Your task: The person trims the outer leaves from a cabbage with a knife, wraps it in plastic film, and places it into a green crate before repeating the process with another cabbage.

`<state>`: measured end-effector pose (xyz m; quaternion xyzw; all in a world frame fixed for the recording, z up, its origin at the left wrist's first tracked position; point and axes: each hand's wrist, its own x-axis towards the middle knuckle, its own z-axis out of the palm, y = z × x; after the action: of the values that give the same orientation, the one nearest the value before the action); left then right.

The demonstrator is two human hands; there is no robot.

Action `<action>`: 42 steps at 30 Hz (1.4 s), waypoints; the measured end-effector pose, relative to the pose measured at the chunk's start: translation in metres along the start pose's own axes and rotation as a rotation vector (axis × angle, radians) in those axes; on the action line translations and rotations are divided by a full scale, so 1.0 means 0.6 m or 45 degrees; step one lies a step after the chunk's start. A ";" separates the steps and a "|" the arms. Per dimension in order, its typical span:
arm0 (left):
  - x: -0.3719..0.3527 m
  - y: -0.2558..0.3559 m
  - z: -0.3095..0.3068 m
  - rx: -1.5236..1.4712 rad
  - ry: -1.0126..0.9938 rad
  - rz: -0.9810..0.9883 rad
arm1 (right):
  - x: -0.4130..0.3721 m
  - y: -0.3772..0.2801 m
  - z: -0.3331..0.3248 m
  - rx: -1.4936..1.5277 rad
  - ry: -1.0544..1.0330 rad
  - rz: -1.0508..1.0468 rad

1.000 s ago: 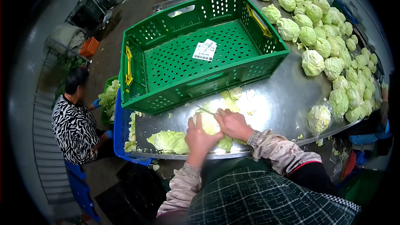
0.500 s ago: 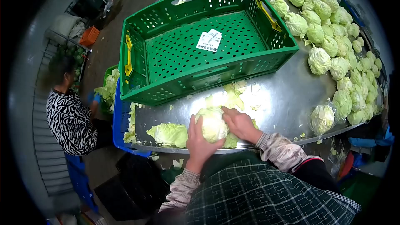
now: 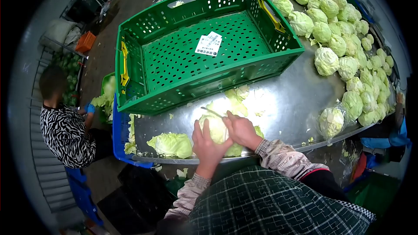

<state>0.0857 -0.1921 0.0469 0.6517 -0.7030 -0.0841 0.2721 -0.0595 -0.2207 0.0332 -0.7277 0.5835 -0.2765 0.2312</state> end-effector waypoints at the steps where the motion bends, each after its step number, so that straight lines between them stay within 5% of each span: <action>1: 0.006 0.005 0.002 0.016 -0.020 -0.009 | 0.005 0.013 0.004 0.013 -0.058 0.017; 3: -0.007 0.012 0.001 0.034 -0.030 0.028 | 0.019 0.039 0.008 0.048 -0.179 0.057; 4: -0.023 0.011 -0.002 0.037 -0.014 0.079 | 0.043 0.055 0.005 0.424 -0.369 0.706; 6: -0.006 0.006 0.001 -0.006 0.048 0.114 | 0.042 0.049 0.017 0.157 -0.217 0.397; 10: -0.014 -0.014 -0.021 -0.124 -0.028 -0.018 | 0.001 0.016 0.003 0.264 -0.089 0.081; 11: -0.011 -0.015 -0.018 -0.141 -0.027 -0.033 | -0.016 0.024 0.008 -0.011 -0.006 -0.179; 18: -0.023 -0.006 -0.005 -0.025 0.036 0.002 | -0.005 -0.039 -0.024 -0.105 -0.213 0.103; 21: -0.029 -0.005 -0.009 -0.044 0.044 0.042 | 0.013 0.027 0.000 0.256 -0.148 0.445; 25: -0.029 -0.045 -0.027 -0.255 -0.064 0.056 | 0.005 0.046 0.008 0.514 0.044 0.523; 28: -0.033 -0.090 -0.055 -0.522 -0.155 0.077 | -0.007 0.013 -0.024 0.508 0.014 0.459; 29: -0.039 -0.089 -0.054 -0.471 -0.125 0.016 | -0.023 0.022 0.010 0.494 0.148 0.189; 32: -0.025 -0.052 -0.044 -0.443 -0.113 -0.350 | -0.029 0.030 0.037 0.458 0.240 0.230; 34: -0.025 -0.042 -0.044 -0.327 -0.056 -0.187 | -0.014 0.076 0.002 0.126 0.119 0.351; 35: -0.019 -0.034 -0.050 -0.257 -0.045 -0.112 | -0.022 0.095 -0.003 -0.086 0.307 0.105; 36: -0.015 -0.029 -0.053 -0.191 -0.036 -0.040 | -0.028 0.064 -0.043 -0.222 0.133 0.185; 39: -0.014 -0.035 -0.047 -0.346 -0.120 -0.116 | -0.064 0.011 -0.096 -0.349 -0.272 -0.122; 42: -0.010 -0.042 -0.044 -0.354 -0.141 -0.137 | -0.077 0.008 -0.083 -0.337 -0.245 -0.223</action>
<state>0.1204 -0.1835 0.0554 0.6388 -0.6625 -0.2308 0.3158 -0.1038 -0.1775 0.0609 -0.8230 0.5243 -0.1455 0.1630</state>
